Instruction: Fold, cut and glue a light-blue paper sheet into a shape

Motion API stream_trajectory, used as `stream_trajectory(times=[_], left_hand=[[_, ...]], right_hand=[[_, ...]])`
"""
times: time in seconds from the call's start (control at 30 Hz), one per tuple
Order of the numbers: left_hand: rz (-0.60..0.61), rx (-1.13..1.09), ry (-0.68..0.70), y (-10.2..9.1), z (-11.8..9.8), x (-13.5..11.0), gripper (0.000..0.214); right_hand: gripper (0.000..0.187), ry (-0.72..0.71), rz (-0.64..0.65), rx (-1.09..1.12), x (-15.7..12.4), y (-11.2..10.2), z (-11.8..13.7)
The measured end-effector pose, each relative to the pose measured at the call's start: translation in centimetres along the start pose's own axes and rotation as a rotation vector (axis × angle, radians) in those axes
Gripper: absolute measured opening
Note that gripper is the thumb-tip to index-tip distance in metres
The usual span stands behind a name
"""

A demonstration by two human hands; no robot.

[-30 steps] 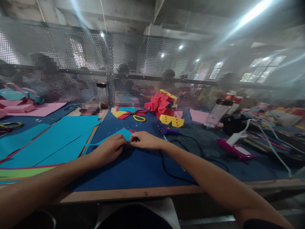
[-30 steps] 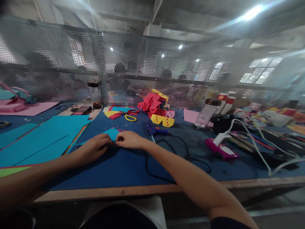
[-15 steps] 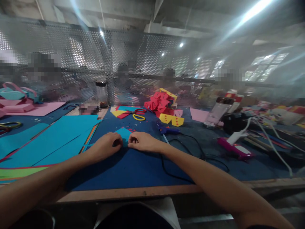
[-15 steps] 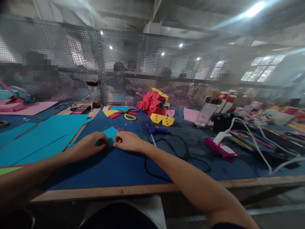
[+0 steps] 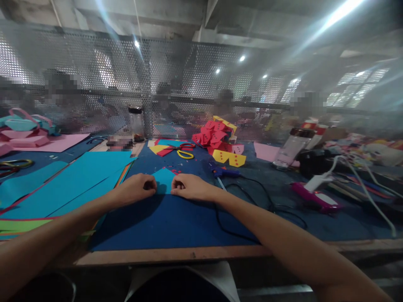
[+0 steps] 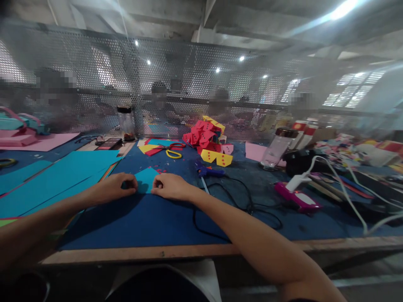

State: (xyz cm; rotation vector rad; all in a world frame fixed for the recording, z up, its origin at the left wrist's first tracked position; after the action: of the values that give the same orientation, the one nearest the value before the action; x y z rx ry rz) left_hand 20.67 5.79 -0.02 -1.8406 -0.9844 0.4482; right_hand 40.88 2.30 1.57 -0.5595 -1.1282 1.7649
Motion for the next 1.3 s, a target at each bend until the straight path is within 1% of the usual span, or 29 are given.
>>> stream_trajectory(times=[0.23, 0.43, 0.63, 0.8, 1.0, 1.3], left_hand=[[-0.021, 0.029, -0.032, 0.0, -0.4, -0.1, 0.017], [-0.056, 0.108, -0.08, 0.2, -0.4, -0.1, 0.012], [-0.037, 0.098, -0.074, 0.2, 0.1, -0.2, 0.013], [-0.029, 0.093, -0.099, -0.1, 0.1, -0.6, 0.014], [-0.038, 0.108, -0.05, -0.7, -0.1, -1.2, 0.017], [-0.065, 0.195, -0.013, -0.7, 0.2, -1.6, 0.015]], right_hand=[[0.016, 0.001, 0.007, 0.004, 0.0, 0.1, -0.1], [0.016, 0.008, 0.01, -0.005, 0.1, 0.0, -0.1], [0.015, -0.003, 0.013, 0.002, 0.1, 0.0, -0.1], [0.015, -0.008, 0.014, -0.005, 0.1, 0.1, -0.3], [0.014, -0.005, 0.013, 0.003, 0.1, 0.1, -0.3], [0.015, -0.005, 0.012, 0.009, 0.2, 0.2, -0.5]])
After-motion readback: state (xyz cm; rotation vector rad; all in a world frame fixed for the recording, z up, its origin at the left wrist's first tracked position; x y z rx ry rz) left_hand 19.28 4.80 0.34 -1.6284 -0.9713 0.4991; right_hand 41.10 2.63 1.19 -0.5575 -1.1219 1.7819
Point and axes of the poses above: each hand's wrist, its own x-axis towards the middle knuckle, its own y-axis out of the palm, z = x × y, the point moved 3 cm from there along x, towards the middle knuckle, and after that the axes turned 4 degrees about -z, right-handed, at the moved point
